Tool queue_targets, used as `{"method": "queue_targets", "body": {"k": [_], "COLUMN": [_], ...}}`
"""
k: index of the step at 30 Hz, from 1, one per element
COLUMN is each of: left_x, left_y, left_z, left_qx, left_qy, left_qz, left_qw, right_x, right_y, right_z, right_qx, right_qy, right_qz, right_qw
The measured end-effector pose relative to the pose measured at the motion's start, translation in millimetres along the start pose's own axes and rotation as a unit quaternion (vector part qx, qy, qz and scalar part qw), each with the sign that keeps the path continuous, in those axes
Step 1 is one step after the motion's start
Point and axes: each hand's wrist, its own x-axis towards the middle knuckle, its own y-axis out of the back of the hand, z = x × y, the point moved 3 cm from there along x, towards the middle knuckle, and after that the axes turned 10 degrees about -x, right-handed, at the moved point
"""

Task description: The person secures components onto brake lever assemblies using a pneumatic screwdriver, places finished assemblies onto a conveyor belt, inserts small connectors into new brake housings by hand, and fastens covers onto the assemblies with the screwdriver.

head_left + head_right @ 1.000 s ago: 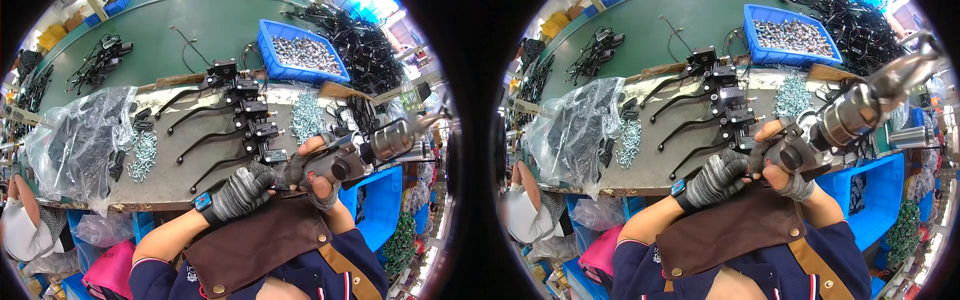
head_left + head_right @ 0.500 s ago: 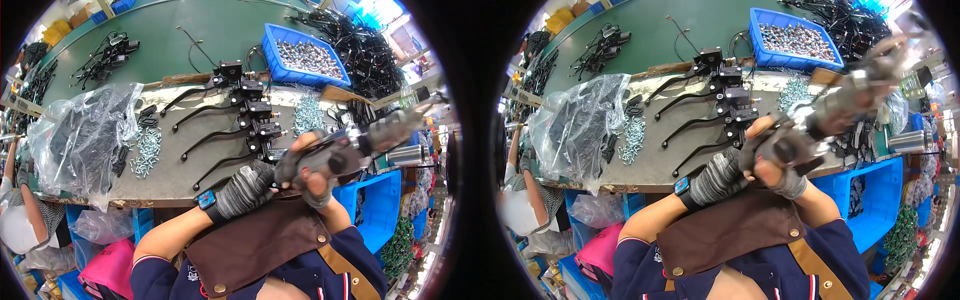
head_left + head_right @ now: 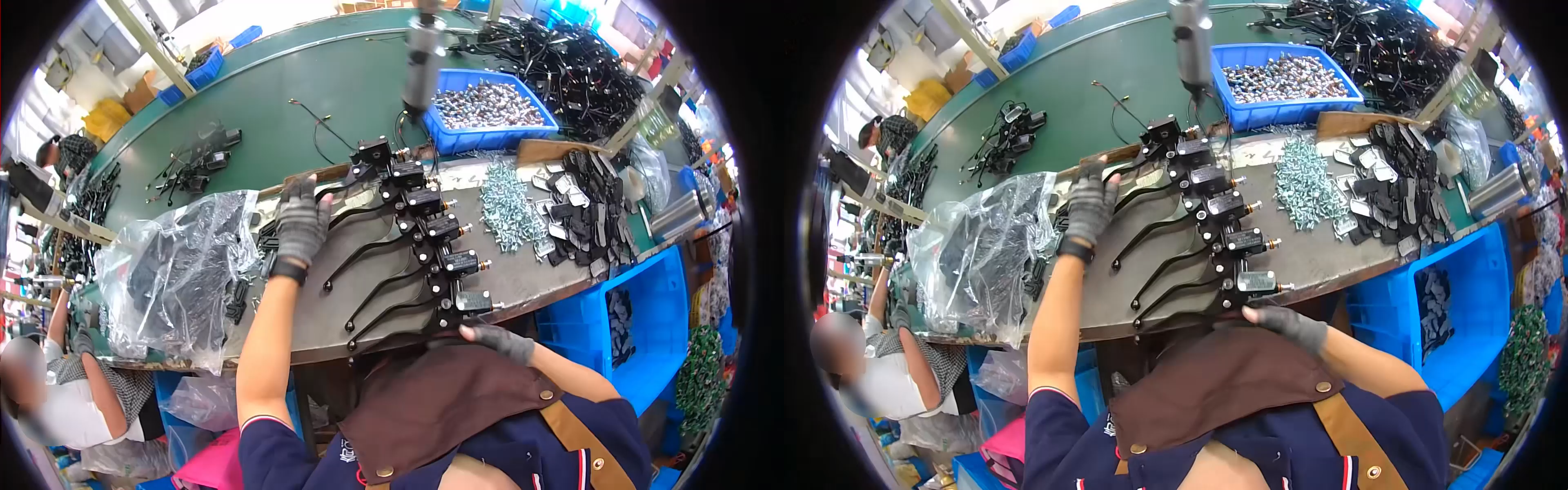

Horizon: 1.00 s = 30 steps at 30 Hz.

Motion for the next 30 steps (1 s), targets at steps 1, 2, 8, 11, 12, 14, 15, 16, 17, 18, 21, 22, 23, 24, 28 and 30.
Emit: {"method": "queue_targets", "body": {"k": [1, 2, 8, 11, 12, 14, 15, 16, 17, 18, 21, 22, 23, 24, 28, 30], "left_x": [8.8, 19.1, 29.5, 39.9, 39.2, 41.3, 40.8, 41.2, 40.9, 38.3, 32.0, 34.7, 34.8, 35.5, 25.3, 21.2], "left_y": [-4.7, -9.9, -37.2, -36.9, -36.9, -35.4, -34.5, -33.2, -36.6, -44.2, -52.3, -48.7, -45.3, -43.3, -67.3, -75.9], "left_z": [-0.3, 5.7, 13.6, 21.4, 25.4, 31.5, 33.6, 34.5, 29.9, 22.4, 18.6, 25.8, 33.1, 37.4, 28.1, 19.8], "left_qx": [0.001, -0.009, -0.066, -0.062, -0.064, -0.058, -0.053, -0.048, -0.044, -0.068, -0.118, -0.127, -0.136, -0.146, -0.32, -0.287], "left_qy": [-0.007, 0.024, 0.097, 0.094, 0.098, 0.099, 0.101, 0.1, 0.096, 0.088, 0.069, 0.076, 0.085, 0.094, 0.125, 0.0], "left_qz": [-0.002, -0.091, -0.357, -0.395, -0.416, -0.415, -0.42, -0.425, -0.421, -0.41, -0.388, -0.38, -0.372, -0.365, -0.337, -0.305], "left_qw": [1.0, 0.996, 0.927, 0.912, 0.902, 0.902, 0.9, 0.898, 0.901, 0.905, 0.911, 0.913, 0.914, 0.915, 0.877, 0.908], "right_x": [18.6, 25.6, 89.5, 119.7, 127.5, 148.7, 158.6, 166.8, 172.4, 175.3, 181.8, 183.0, 182.2, 182.4, 152.9, 154.1], "right_y": [-4.9, -12.8, -58.3, -54.1, -50.8, -38.3, -31.8, -25.7, -25.0, -22.8, -10.9, 0.0, 7.7, 14.1, -2.6, 7.1], "right_z": [12.4, 13.8, 7.6, -21.0, -24.8, -28.1, -30.7, -33.3, -37.0, -39.0, -37.4, -40.3, -44.4, -50.7, -111.0, -123.2], "right_qx": [0.124, 0.13, 0.427, 0.488, 0.518, 0.499, 0.483, 0.466, 0.466, 0.442, 0.392, 0.287, 0.179, 0.069, -0.124, -0.142], "right_qy": [0.022, 0.027, 0.078, 0.076, 0.068, 0.125, 0.179, 0.235, 0.24, 0.248, 0.262, 0.311, 0.352, 0.39, 0.308, 0.303], "right_qz": [-0.064, -0.065, 0.053, 0.069, 0.081, 0.103, 0.129, 0.153, 0.148, 0.171, 0.221, 0.265, 0.306, 0.342, 0.379, 0.373], "right_qw": [0.99, 0.989, 0.899, 0.867, 0.849, 0.851, 0.847, 0.839, 0.839, 0.845, 0.854, 0.867, 0.866, 0.852, 0.864, 0.866]}}
